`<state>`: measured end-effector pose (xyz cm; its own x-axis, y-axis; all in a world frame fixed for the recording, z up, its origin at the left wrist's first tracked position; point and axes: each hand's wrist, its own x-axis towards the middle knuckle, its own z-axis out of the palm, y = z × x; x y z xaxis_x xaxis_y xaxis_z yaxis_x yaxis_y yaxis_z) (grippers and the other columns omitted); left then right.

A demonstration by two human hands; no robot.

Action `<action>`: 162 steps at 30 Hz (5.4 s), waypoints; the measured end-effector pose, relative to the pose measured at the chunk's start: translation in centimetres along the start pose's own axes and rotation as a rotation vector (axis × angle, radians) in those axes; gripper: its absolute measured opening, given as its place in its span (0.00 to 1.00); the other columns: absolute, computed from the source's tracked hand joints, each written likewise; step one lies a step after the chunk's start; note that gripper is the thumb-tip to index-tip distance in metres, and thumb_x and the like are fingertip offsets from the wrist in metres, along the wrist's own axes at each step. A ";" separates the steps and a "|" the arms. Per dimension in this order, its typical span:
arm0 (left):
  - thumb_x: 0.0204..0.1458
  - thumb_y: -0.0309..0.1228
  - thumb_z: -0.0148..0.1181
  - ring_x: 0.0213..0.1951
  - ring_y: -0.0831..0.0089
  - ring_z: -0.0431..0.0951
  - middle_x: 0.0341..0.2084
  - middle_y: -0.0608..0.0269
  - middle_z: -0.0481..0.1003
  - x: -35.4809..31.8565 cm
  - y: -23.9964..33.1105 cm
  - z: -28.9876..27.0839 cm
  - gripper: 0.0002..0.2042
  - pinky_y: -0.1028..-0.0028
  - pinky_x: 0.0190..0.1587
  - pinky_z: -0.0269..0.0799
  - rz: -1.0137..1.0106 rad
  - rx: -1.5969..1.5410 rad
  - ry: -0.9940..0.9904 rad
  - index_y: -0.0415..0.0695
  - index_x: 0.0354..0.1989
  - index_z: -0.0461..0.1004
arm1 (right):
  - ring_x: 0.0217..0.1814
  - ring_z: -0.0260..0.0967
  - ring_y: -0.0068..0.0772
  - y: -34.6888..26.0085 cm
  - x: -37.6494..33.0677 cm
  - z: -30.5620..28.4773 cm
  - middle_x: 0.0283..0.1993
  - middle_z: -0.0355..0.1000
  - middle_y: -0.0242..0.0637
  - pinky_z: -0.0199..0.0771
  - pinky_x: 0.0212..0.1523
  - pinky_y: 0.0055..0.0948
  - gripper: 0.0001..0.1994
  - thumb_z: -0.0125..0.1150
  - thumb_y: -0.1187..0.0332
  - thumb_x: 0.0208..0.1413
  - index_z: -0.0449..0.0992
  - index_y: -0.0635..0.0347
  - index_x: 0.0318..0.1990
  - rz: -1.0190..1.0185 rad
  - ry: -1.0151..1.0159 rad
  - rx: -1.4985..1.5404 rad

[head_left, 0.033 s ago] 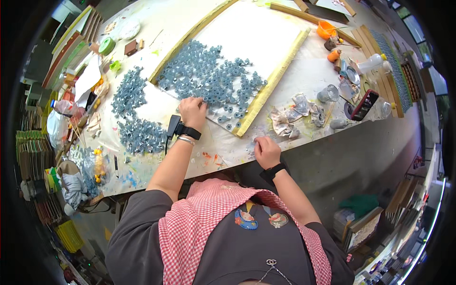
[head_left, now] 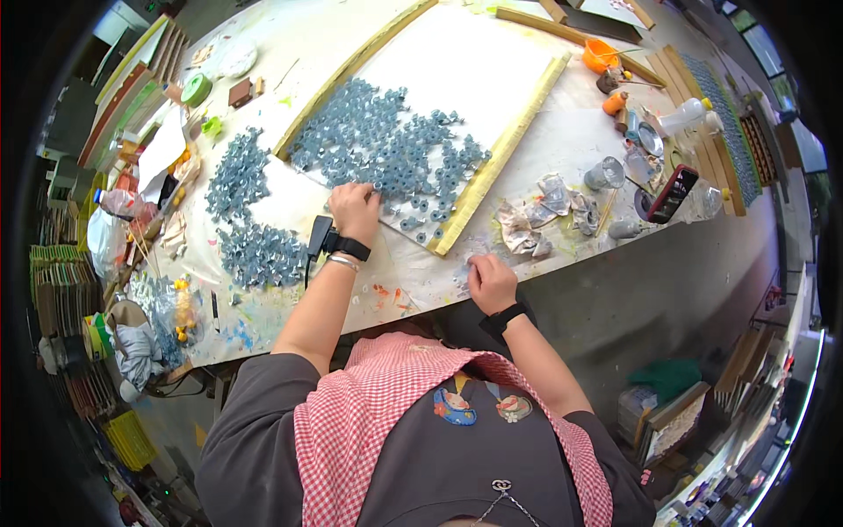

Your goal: Inspecting and arranging small blue glass or plastic components within a grid frame on a workbench.

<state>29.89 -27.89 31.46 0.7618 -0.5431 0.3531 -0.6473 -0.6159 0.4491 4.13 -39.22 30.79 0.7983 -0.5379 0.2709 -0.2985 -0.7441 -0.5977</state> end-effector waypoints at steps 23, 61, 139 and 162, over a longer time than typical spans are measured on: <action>0.38 0.35 0.61 0.33 0.63 0.75 0.26 0.59 0.76 26.5 6.3 15.4 0.08 0.68 0.38 0.69 -0.272 -0.118 -0.101 0.47 0.26 0.76 | 0.24 0.63 0.37 0.6 0.9 -0.4 0.25 0.61 0.35 0.64 0.24 0.33 0.12 0.54 0.69 0.37 0.70 0.56 0.35 -0.225 -0.019 -0.081; 0.36 0.34 0.60 0.33 0.55 0.75 0.29 0.49 0.74 22.3 4.1 8.7 0.12 0.65 0.37 0.72 0.202 0.468 -0.409 0.39 0.27 0.76 | 0.28 0.64 0.36 0.9 0.2 -0.2 0.28 0.62 0.34 0.65 0.27 0.33 0.15 0.54 0.70 0.35 0.69 0.56 0.36 -0.213 0.002 -0.097; 0.44 0.38 0.56 0.42 0.66 0.69 0.32 0.63 0.76 25.1 12.1 16.7 0.09 0.67 0.46 0.64 -0.437 0.079 -0.111 0.50 0.31 0.78 | 0.24 0.63 0.31 1.6 0.6 -0.2 0.25 0.62 0.32 0.62 0.24 0.29 0.14 0.54 0.68 0.37 0.70 0.57 0.36 -0.279 0.004 -0.088; 0.38 0.35 0.62 0.38 0.59 0.74 0.30 0.53 0.75 24.0 7.0 10.1 0.10 0.67 0.44 0.66 -0.186 0.228 -0.316 0.47 0.30 0.77 | 0.24 0.63 0.34 1.8 0.2 0.0 0.27 0.62 0.33 0.62 0.24 0.31 0.14 0.53 0.67 0.37 0.69 0.55 0.37 -0.263 -0.005 -0.105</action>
<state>43.44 -50.98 34.82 0.8433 -0.5374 -0.0015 -0.5162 -0.8107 0.2764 3.76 -40.68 29.77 0.8579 -0.3191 0.4028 -0.1330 -0.8950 -0.4257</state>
